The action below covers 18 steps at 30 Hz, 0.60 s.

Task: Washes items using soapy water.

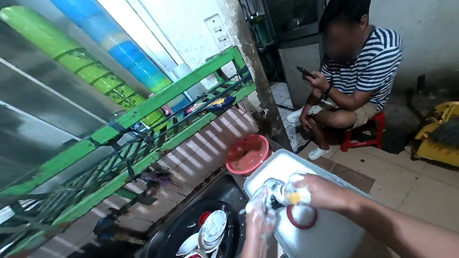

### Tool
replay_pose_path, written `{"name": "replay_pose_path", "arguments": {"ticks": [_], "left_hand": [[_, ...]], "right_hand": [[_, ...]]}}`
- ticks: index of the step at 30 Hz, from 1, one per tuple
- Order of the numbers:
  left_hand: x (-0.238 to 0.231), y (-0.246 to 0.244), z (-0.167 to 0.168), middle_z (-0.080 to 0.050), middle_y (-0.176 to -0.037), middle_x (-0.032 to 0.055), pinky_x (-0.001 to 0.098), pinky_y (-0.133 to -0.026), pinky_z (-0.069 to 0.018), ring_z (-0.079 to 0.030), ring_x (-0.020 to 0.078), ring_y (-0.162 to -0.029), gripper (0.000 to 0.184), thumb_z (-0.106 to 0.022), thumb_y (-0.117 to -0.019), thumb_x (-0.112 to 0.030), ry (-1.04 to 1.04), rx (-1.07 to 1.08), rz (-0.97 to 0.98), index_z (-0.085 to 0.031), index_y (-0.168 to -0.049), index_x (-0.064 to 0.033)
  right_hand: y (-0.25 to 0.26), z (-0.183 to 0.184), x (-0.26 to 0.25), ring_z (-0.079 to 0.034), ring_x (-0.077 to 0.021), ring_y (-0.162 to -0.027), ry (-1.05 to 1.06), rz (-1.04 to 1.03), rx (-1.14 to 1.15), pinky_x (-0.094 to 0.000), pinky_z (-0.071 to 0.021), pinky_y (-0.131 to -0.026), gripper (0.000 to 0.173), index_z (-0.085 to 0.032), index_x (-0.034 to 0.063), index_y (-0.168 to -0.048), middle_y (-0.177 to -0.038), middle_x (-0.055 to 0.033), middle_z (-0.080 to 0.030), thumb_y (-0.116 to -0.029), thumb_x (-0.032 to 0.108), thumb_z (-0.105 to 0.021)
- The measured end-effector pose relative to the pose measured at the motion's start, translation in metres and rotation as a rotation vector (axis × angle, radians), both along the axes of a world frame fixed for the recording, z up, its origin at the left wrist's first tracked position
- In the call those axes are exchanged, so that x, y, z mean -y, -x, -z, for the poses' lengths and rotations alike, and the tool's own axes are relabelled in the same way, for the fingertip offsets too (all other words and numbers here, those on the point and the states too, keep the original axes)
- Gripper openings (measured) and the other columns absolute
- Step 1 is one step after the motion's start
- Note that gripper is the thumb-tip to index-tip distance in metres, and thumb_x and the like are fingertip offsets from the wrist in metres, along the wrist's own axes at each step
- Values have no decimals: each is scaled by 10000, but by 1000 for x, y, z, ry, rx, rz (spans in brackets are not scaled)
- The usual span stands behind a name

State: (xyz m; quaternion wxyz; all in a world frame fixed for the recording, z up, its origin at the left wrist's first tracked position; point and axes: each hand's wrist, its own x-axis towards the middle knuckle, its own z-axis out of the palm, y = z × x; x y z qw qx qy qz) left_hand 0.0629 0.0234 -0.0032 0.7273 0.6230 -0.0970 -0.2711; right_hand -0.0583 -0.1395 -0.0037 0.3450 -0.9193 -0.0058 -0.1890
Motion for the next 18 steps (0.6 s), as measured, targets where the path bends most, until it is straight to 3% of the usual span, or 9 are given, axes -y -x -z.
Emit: {"name": "replay_pose_path", "arguments": {"ticks": [2, 4, 7, 9, 10, 13, 15, 16, 18], "left_hand": [[3, 4, 3, -695, -988, 142, 374, -810, -600, -692, 197, -905, 256, -452, -1076, -114, 99, -92, 9, -629, -1158, 52], [11, 16, -2, -687, -954, 126, 362, -785, -603, -690, 185, -873, 254, -421, -1085, -116, 155, -161, -31, -610, -1158, 37], [21, 33, -14, -606, -863, 60, 311, -675, -577, -639, 132, -762, 247, -327, -1109, -180, 195, -248, -171, -531, -1136, -43], [22, 32, -19, -628, -907, 74, 352, -703, -589, -660, 162, -808, 303, -326, -1111, -273, 268, -307, -213, -539, -1174, -66], [21, 30, -17, -646, -958, 88, 366, -749, -594, -671, 172, -863, 336, -335, -1114, -299, 272, -269, -185, -548, -1212, -58], [13, 27, 5, -691, -1072, 155, 345, -898, -579, -684, 179, -1003, 323, -396, -1096, -136, 9, 310, -140, -617, -1230, 58], [5, 22, 19, -712, -1074, 216, 386, -943, -573, -705, 234, -1036, 352, -599, -846, 19, -206, 916, -151, -643, -1176, 134], [5, 20, 23, -707, -1083, 227, 381, -956, -572, -705, 231, -1047, 394, -624, -813, 2, -220, 1013, -155, -634, -1179, 147], [5, 23, 27, -651, -1210, 241, 340, -1023, -529, -655, 198, -1137, 386, -500, -999, -48, -173, 817, -101, -524, -1330, 149]], "right_hand": [[-4, -6, 8, -695, -283, -955, -110, 135, -40, -493, -570, -879, 208, -741, 17, -1049, -1018, -146, -716, -876, 129, -771], [-12, -16, -7, -702, -280, -956, -221, 281, -28, -502, -569, -876, 277, -741, 34, -1072, -1019, -149, -726, -851, 184, -812], [-25, -2, -42, -591, -275, -1280, 28, 166, 128, -520, -445, -1097, 397, -726, 107, -1226, -1288, -113, -686, -879, 299, -737], [-33, 20, -43, -571, -264, -1327, 47, 153, 331, -478, -432, -1142, 419, -724, 96, -1227, -1319, -107, -680, -888, 342, -716], [-31, 20, -41, -594, -231, -1291, -119, 186, 289, -426, -462, -1117, 460, -703, 47, -1244, -1300, -116, -685, -864, 299, -761], [-32, -11, -32, -673, -214, -994, -745, 406, -7, -423, -555, -897, 386, -623, 5, -1267, -1097, -148, -696, -928, 153, -734], [-38, -31, -25, -654, -224, -972, -839, 464, -74, -443, -540, -881, 328, -622, 19, -1252, -1082, -150, -681, -969, 167, -697], [-40, -37, -25, -659, -236, -978, -790, 482, -77, -460, -538, -882, 329, -630, 25, -1249, -1078, -153, -686, -964, 173, -704], [-40, -43, -32, -688, -282, -1011, -591, 475, -43, -517, -551, -899, 404, -632, 36, -1279, -1094, -169, -706, -919, 184, -740]]}}
